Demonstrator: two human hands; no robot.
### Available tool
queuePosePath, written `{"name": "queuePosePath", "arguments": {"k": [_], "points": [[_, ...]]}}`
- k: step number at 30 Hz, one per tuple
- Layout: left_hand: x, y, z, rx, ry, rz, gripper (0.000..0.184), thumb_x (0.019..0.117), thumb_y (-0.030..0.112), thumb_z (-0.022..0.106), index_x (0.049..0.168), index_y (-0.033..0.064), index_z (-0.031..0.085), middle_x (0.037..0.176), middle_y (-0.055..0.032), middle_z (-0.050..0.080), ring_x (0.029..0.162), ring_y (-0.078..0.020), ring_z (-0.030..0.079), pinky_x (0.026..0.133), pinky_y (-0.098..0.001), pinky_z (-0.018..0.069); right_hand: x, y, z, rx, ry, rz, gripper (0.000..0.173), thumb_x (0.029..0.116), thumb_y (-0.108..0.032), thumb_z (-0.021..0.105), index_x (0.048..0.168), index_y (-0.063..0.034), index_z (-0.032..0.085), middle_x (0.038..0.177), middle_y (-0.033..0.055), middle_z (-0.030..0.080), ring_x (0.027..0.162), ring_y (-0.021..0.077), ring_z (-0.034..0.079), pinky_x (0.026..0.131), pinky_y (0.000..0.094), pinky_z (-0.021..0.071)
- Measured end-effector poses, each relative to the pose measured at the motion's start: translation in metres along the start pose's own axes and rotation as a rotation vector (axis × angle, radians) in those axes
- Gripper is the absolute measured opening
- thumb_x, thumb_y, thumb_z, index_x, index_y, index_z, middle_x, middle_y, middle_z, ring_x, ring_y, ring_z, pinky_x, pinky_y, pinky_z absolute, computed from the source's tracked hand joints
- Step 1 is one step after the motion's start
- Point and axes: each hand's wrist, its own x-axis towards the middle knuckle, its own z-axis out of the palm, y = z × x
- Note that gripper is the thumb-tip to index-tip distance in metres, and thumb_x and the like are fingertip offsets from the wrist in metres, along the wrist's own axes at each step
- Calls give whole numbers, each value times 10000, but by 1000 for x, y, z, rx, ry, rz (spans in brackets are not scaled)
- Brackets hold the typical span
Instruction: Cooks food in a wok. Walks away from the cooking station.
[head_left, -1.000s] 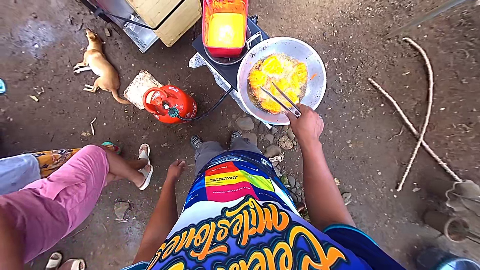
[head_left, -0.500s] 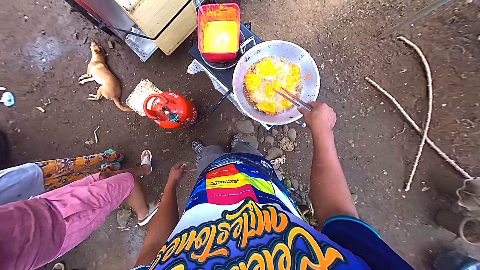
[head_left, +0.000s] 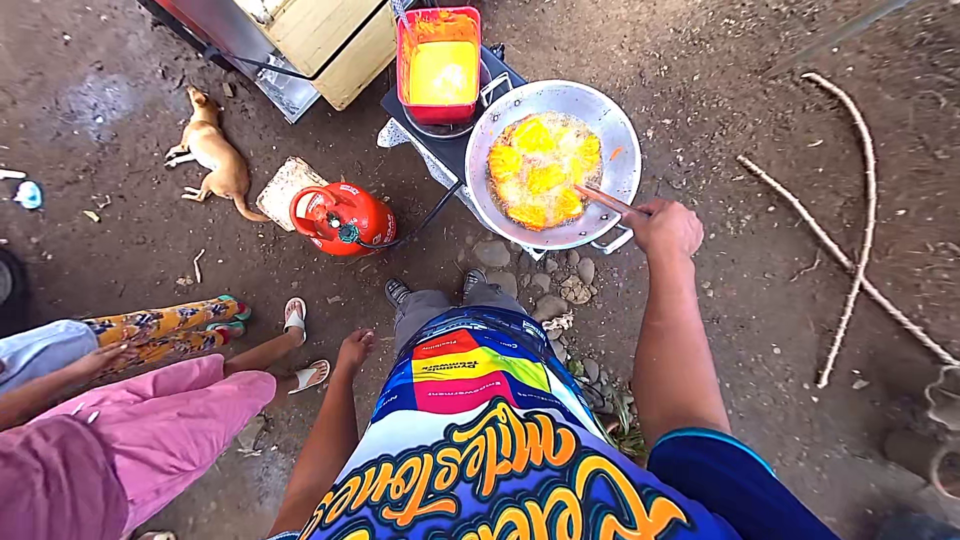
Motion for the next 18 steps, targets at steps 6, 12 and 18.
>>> {"name": "queuePosePath", "arguments": {"k": [6,12,18], "points": [[-1,-4,2,12,2,-7,352,1095,242,516,1371,33,580,1249,-175,677,1050,-244,697,922,-420,565,2,0,-8,3,16,11,411,949,-477,677,1188,-153,758,1153,272,702,1135,507,631,907,747,447],[-6,1,6,15,1,4,355,1094,249,519,1371,36,579,1235,-167,681,1023,-234,699,891,-411,571,22,3,5,17,-14,-28,411,954,-491,673,1181,-159,758,1167,263,703,1139,506,633,901,754,452],[-8,-3,5,16,5,11,356,1094,246,519,1377,38,574,1251,-165,680,1049,-237,700,916,-416,570,10,14,-4,21,-11,-14,387,944,-474,685,1136,-150,774,1142,259,709,1125,504,636,902,761,445]]}}
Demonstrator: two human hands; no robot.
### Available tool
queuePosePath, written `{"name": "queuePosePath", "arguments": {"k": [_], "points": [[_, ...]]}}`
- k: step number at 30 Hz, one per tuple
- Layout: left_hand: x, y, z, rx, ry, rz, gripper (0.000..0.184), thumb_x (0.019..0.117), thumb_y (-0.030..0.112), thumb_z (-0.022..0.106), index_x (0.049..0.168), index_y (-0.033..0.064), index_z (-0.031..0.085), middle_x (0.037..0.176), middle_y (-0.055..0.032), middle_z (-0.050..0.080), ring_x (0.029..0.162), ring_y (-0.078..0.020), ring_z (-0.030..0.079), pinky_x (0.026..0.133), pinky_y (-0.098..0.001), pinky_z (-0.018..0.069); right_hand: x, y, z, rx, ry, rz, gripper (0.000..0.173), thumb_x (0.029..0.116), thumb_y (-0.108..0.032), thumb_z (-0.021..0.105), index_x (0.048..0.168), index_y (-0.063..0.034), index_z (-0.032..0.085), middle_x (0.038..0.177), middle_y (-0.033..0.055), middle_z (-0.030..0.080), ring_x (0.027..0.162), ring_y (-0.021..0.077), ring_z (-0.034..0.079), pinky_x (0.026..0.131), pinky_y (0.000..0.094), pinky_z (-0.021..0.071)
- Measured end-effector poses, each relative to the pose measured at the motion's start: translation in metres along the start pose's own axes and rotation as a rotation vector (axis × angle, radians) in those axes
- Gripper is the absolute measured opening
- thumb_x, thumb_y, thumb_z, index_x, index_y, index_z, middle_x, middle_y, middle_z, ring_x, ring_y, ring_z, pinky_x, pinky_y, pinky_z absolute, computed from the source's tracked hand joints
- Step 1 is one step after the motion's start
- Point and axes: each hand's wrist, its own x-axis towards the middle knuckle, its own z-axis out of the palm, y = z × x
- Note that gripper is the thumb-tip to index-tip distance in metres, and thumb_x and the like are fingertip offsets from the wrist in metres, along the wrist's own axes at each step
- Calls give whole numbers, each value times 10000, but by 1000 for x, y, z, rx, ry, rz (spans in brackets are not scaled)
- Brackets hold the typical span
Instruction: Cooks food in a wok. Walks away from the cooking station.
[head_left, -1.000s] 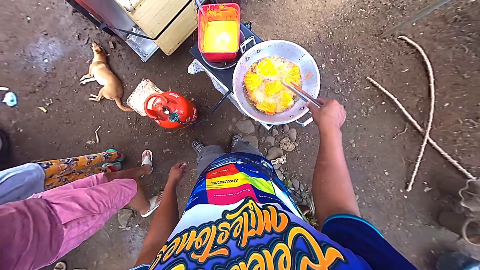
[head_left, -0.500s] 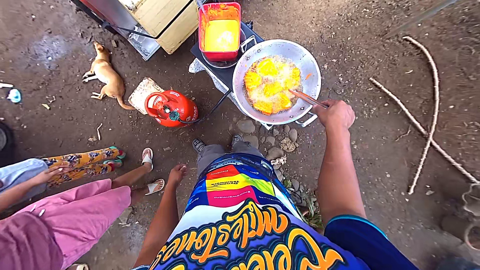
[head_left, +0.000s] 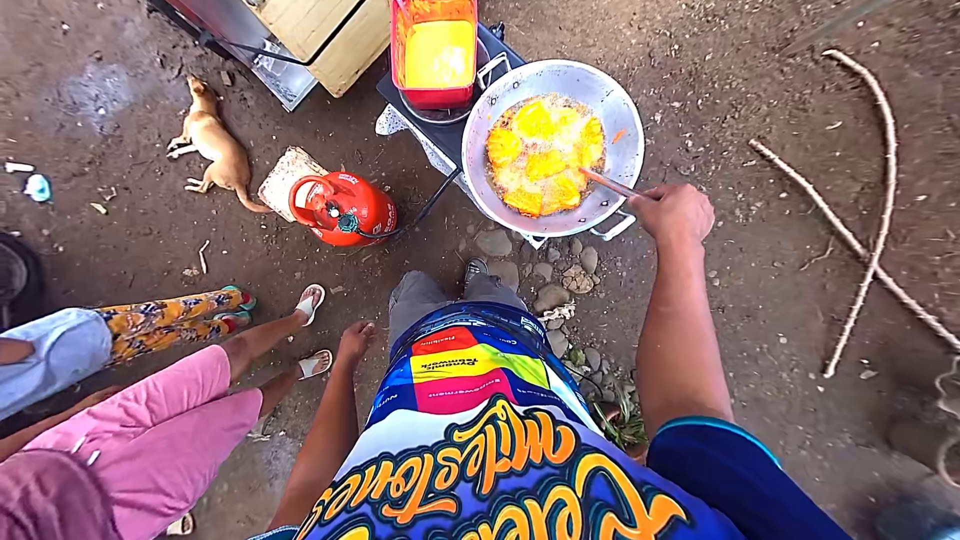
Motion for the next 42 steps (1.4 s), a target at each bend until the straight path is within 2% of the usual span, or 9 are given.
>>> {"name": "queuePosePath", "arguments": {"k": [7,13,16,21,25,29,32,36,42], "points": [[2,0,-3,80,-19,17,356,1096,240,515,1368,22,585,1247,-180,671,1042,-238,689,929,-411,554,-8,-5,1,-10,4,40,414,943,-456,690,1094,-79,770,1131,298,695,1125,523,630,889,760,453],[8,-6,-13,0,-3,70,353,1098,265,506,1358,42,589,1198,-158,696,985,-241,701,867,-431,570,-19,-15,-3,-71,0,54,439,928,-460,704,1067,-48,767,1129,312,690,1122,522,633,880,755,462],[2,-14,-15,-51,2,88,353,1101,252,498,1371,38,577,1235,-173,679,1023,-258,696,881,-440,569,-28,-14,-5,-75,8,55,511,930,-509,698,1094,-28,755,1155,323,678,1142,528,622,902,758,451],[-7,-78,-9,-89,-7,54,357,1095,248,512,1369,30,585,1246,-173,684,1068,-254,698,933,-435,565,-57,2,-6,-2,83,-20,525,950,-529,661,1163,-56,744,1170,332,671,1141,559,608,901,803,421],[-23,-137,0,-18,-57,-37,375,1101,243,501,1374,-1,583,1284,-214,656,1122,-302,668,989,-472,528,-88,10,12,64,96,-64,516,992,-508,623,1249,-69,711,1194,311,675,1161,544,609,936,783,424],[-45,-175,6,-2,-92,-132,374,1101,247,502,1371,-2,571,1246,-215,664,1067,-298,678,935,-473,545,-117,18,36,150,111,-61,543,1015,-519,581,1302,-68,677,1215,268,685,1155,489,633,968,732,444],[-43,-194,8,-29,-112,-151,382,1100,272,503,1363,5,575,1236,-201,672,1056,-291,679,915,-481,549,-133,26,43,149,113,-39,536,1017,-514,579,1338,-91,652,1216,246,691,1149,471,643,966,721,452],[-40,-181,8,-127,-57,-113,381,1100,277,495,1375,24,569,1225,-189,677,1008,-265,684,876,-456,555,-133,30,31,85,157,-36,453,982,-447,656,1343,-174,661,1204,222,703,1138,472,646,943,729,453],[-47,-135,15,-272,37,-25,342,1095,238,511,1364,37,576,1148,-154,679,906,-200,674,817,-381,561,-86,25,1,-119,202,-126,369,982,-395,658,1257,-152,702,1187,229,708,1128,474,655,908,730,472]]}}
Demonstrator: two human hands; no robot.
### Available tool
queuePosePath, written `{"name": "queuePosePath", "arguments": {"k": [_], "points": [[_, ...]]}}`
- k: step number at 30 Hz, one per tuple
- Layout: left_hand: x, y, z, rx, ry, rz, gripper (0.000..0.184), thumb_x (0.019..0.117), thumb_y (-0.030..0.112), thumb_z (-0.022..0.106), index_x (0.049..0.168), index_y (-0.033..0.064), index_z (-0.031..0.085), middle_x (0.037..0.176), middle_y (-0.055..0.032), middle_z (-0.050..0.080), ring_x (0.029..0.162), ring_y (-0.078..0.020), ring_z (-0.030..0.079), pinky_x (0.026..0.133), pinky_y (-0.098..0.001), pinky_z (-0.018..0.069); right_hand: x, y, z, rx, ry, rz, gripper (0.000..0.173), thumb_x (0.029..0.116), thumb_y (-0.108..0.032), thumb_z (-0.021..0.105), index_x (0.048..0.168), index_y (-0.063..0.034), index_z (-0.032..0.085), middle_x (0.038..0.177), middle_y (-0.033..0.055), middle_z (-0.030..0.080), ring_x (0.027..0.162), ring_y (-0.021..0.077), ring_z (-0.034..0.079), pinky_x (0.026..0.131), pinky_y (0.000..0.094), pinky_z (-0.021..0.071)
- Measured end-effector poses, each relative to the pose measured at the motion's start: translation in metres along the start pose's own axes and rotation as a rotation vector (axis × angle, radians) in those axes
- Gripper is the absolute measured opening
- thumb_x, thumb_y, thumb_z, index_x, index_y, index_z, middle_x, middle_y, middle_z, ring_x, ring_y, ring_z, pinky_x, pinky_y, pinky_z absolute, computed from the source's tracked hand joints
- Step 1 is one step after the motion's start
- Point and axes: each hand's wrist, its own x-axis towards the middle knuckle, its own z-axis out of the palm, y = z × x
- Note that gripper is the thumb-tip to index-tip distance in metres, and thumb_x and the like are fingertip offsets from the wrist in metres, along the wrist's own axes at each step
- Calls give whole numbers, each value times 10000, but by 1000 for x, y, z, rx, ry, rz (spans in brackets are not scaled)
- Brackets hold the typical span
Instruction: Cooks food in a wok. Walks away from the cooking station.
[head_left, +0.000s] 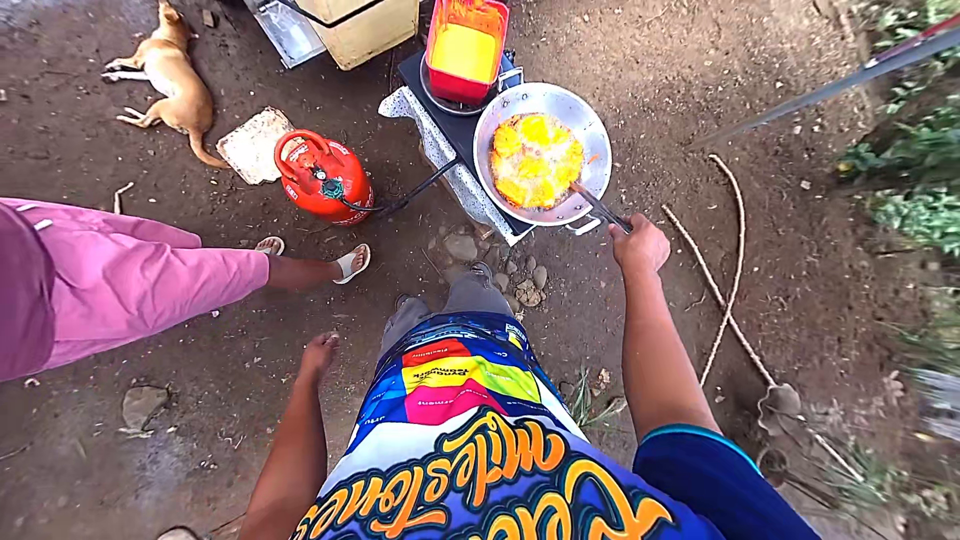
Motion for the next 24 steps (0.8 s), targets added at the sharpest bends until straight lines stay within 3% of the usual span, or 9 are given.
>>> {"name": "queuePosePath", "arguments": {"k": [4,8,13,16,19,24], "points": [[7,-5,29,-12,51,-41,367,1098,256,509,1387,39,569,1236,-193,668,996,-264,686,885,-448,556,56,3,-13,-50,11,-63,369,997,-351,631,1284,-127,690,1237,244,685,1155,493,635,920,747,460],[1,-12,89,8,40,-134,390,1102,287,493,1400,42,551,1239,-194,672,1000,-283,686,869,-479,557,117,10,-23,-93,1,-148,354,1010,-332,611,1298,-141,687,1296,218,668,1159,493,633,902,744,469],[-35,22,183,13,4,-152,402,1101,280,493,1413,30,540,1275,-193,662,1070,-293,680,919,-482,551,179,31,-22,-180,-6,-369,337,1020,-293,611,1249,-58,688,1265,257,662,1121,523,640,843,751,493],[-58,46,215,74,-15,-72,365,1090,274,519,1359,42,603,1237,-172,685,1057,-277,686,926,-487,553,189,38,-27,-210,-22,-441,321,1025,-279,618,1249,-58,681,1282,236,662,1142,529,629,842,749,496],[-56,57,228,86,-25,-51,349,1089,264,516,1358,63,612,1237,-151,696,1047,-264,700,907,-473,562,203,44,-32,-223,-19,-506,319,1019,-282,629,1248,-68,685,1273,217,670,1130,508,642,841,731,506],[-52,67,207,50,42,-85,379,1100,268,496,1391,37,570,1272,-179,674,1093,-280,683,951,-476,544,209,46,-36,-247,-26,-600,267,1005,-191,641,1218,-39,693,1264,227,671,1152,506,631,851,721,506]]}}
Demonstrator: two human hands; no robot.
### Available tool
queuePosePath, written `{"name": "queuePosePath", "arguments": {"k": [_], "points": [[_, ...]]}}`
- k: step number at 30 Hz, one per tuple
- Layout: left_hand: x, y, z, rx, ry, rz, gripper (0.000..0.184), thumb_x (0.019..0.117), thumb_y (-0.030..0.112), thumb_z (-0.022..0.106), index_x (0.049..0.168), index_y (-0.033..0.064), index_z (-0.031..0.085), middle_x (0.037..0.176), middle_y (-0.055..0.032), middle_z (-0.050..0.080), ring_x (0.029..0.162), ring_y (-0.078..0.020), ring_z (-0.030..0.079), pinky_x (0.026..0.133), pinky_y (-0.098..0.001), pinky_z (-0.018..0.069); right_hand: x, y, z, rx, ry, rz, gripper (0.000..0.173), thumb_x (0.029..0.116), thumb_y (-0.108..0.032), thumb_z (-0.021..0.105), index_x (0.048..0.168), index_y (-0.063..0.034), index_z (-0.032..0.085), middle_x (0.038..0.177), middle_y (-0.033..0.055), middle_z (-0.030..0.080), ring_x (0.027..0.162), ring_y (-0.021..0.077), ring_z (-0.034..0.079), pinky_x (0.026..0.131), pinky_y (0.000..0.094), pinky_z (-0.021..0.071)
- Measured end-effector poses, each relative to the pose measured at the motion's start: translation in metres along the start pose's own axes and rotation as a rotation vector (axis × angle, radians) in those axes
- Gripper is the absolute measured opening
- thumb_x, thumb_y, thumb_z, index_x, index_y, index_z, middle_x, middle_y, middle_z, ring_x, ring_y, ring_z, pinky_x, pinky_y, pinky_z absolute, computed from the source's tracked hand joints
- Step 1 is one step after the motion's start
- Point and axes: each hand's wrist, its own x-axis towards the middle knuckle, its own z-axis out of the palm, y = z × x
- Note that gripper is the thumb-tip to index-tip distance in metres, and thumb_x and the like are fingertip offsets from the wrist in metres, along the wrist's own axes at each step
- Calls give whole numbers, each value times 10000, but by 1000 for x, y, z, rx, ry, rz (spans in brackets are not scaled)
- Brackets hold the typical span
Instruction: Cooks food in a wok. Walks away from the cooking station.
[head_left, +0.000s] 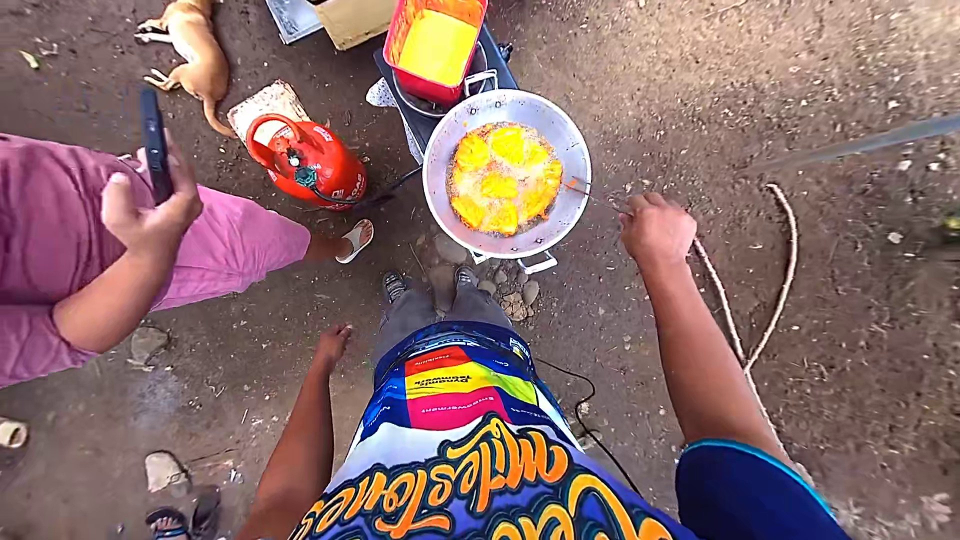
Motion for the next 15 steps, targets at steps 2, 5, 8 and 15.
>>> {"name": "queuePosePath", "arguments": {"k": [2,5,8,15], "points": [[-3,1,-5,-67,53,0,361,1098,248,502,1378,31,573,1263,-178,667,1062,-259,685,919,-444,553,0,-1,0,-25,15,-34,239,993,-161,649,1187,-29,694,1224,235,677,1139,505,632,826,710,516],[1,-5,-4,-115,81,-20,359,1090,231,526,1385,32,566,1253,-180,668,1038,-253,689,894,-433,565,-1,-4,-3,-50,-1,-55,218,976,-133,659,1162,-23,689,1215,231,680,1131,503,634,807,704,516],[0,-14,14,-119,54,-53,372,1099,230,498,1407,25,536,1271,-188,656,1049,-260,683,905,-445,557,4,-6,-6,-78,-31,-65,191,988,-140,641,1114,-2,682,1163,245,685,1081,503,654,787,695,523],[-4,-26,64,-116,-37,-88,352,1093,192,506,1401,24,537,1254,-180,672,1041,-258,689,906,-440,556,5,-7,-21,-81,-51,-72,219,1000,-156,614,1157,-28,698,1159,238,700,1041,495,675,775,700,521]]}}
